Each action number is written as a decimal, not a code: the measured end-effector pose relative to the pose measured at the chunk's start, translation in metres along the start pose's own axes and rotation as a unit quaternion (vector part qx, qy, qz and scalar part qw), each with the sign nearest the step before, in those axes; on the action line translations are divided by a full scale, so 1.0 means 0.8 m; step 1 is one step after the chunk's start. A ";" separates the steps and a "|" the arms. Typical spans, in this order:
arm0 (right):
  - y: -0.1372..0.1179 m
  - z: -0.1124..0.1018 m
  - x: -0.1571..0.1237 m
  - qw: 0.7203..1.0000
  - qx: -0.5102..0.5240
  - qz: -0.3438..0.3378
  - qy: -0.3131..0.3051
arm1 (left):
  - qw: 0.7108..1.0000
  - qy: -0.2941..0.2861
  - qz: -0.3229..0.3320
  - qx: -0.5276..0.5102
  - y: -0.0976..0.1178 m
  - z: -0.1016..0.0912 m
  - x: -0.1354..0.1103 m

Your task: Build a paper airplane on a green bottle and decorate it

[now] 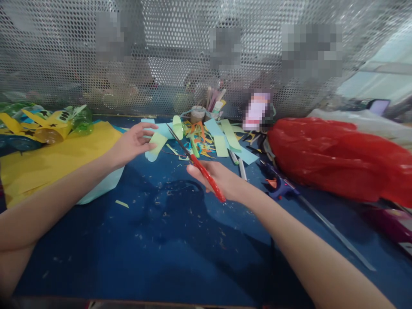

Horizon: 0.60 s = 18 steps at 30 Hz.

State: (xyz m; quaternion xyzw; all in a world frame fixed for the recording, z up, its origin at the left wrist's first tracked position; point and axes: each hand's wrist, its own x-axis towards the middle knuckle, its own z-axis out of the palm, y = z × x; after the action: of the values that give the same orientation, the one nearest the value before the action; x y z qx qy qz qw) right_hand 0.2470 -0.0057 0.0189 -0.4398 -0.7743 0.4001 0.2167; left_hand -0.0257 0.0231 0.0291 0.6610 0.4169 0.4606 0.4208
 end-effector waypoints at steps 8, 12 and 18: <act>-0.034 -0.006 -0.011 0.981 -0.166 -0.004 -0.099 | 0.998 -0.039 0.046 0.025 -0.006 -0.004 0.000; -0.035 0.001 -0.012 0.980 -0.166 0.006 -0.114 | 0.996 -0.065 0.050 0.041 -0.010 -0.004 -0.001; -0.031 0.004 -0.011 0.980 -0.156 -0.001 -0.122 | 0.993 -0.089 0.061 0.040 -0.009 -0.001 -0.004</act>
State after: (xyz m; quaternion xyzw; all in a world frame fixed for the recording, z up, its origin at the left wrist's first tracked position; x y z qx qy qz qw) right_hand 0.2370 -0.0220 0.0374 -0.4154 -0.8481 0.3251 0.0501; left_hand -0.0281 0.0223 0.0215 0.7399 0.3554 0.4073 0.4005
